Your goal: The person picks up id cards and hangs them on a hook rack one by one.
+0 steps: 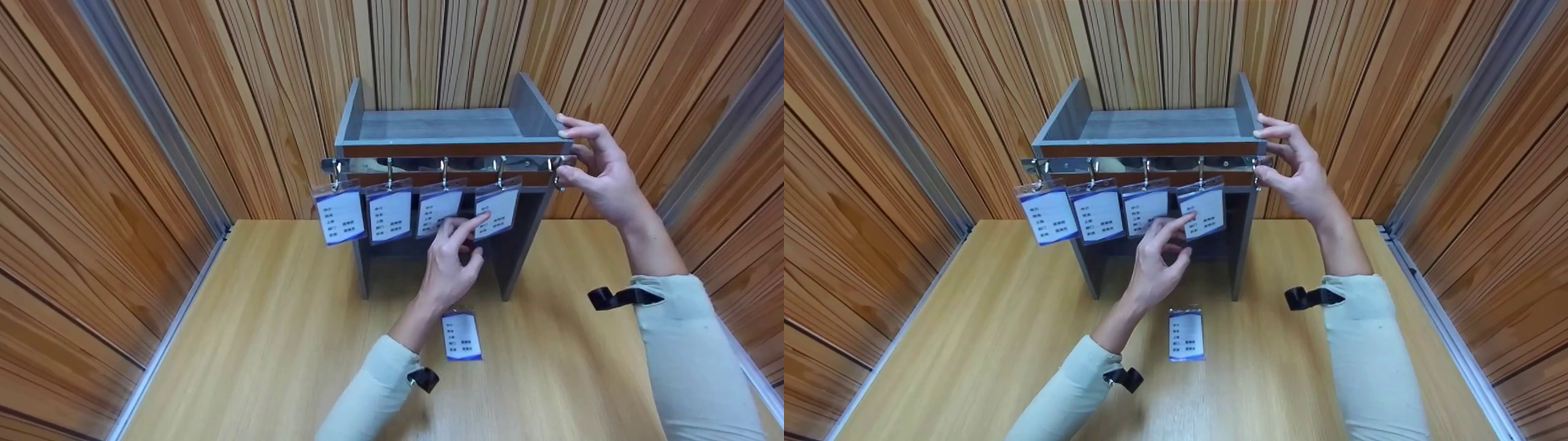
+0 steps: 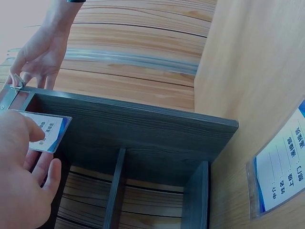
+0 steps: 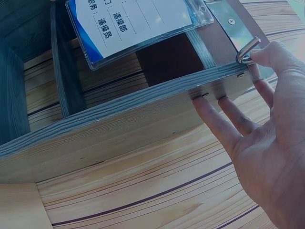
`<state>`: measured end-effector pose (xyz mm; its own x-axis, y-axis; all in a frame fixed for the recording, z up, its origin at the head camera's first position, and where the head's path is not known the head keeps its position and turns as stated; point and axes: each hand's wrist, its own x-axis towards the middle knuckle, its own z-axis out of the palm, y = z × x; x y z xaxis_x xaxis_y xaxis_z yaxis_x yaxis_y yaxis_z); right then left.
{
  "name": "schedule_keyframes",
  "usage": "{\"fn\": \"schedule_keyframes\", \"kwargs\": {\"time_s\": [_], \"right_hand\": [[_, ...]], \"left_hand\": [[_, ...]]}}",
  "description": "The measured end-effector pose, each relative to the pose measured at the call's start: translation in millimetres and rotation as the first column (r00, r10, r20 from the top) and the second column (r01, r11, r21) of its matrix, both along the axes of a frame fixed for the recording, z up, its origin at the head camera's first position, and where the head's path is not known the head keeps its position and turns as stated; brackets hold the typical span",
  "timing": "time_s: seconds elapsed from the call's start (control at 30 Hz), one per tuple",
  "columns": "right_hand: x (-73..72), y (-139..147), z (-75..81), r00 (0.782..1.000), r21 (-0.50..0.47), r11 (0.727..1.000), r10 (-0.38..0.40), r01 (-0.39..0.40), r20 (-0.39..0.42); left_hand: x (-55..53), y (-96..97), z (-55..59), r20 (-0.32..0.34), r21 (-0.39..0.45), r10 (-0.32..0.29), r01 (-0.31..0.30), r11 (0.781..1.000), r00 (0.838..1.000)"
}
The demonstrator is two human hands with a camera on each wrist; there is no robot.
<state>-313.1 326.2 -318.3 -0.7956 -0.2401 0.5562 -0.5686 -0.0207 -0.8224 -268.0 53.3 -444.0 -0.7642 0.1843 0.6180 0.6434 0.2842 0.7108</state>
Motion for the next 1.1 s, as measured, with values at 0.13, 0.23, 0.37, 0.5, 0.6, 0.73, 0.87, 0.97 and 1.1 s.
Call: {"fn": "schedule_keyframes", "kwargs": {"time_s": [0.13, 0.23, 0.37, 0.5, 0.6, 0.73, 0.87, 0.97, 1.1], "right_hand": [[-0.4, 0, -0.1, 1.000, -0.001, 1.000, 0.003, -0.003, -0.003], [-0.8, 0, 0.1, 1.000, 0.001, 1.000, 0.011, -0.011, -0.011], [-0.1, -1, -0.1, 1.000, 0.003, 1.000, 0.013, -0.013, -0.016], [0.0, 0, -0.5, 1.000, 0.005, 1.000, 0.018, -0.018, -0.019], [-0.6, 1, -0.2, 1.000, 0.007, 1.000, 0.018, -0.018, -0.019], [-0.8, 1, 0.0, 1.000, 0.011, 1.000, 0.000, 0.000, -0.008], [-0.5, 0, 0.1, 1.000, 0.007, 1.000, 0.002, -0.002, -0.005], [-0.8, 0, -0.1, 1.000, 0.001, 1.000, 0.017, -0.017, -0.009], [-2.0, 1, -0.7, 1.000, -0.003, 1.000, 0.013, -0.013, -0.009]], "left_hand": [[0.0, -2.3, -3.1, -0.025, -0.009, -0.005, 0.005, 1.000, 1.000], [2.3, -4.7, -7.2, -0.004, -0.023, -0.017, 0.017, 1.000, 1.000], [6.9, -7.6, -14.6, 0.021, -0.047, -0.026, 0.027, 0.999, 0.999], [11.5, -10.3, -21.7, 0.037, -0.062, -0.035, 0.037, 0.997, 0.999], [15.1, -12.3, -25.2, 0.060, -0.071, -0.049, 0.053, 0.996, 0.997], [19.2, -14.9, -30.5, 0.089, -0.087, -0.068, 0.076, 0.993, 0.994], [22.0, -17.5, -37.7, 0.126, -0.104, -0.077, 0.090, 0.991, 0.989], [24.2, -19.9, -41.5, 0.165, -0.114, -0.078, 0.097, 0.989, 0.983], [26.9, -23.3, -45.5, 0.208, -0.147, -0.071, 0.103, 0.984, 0.976]]}}
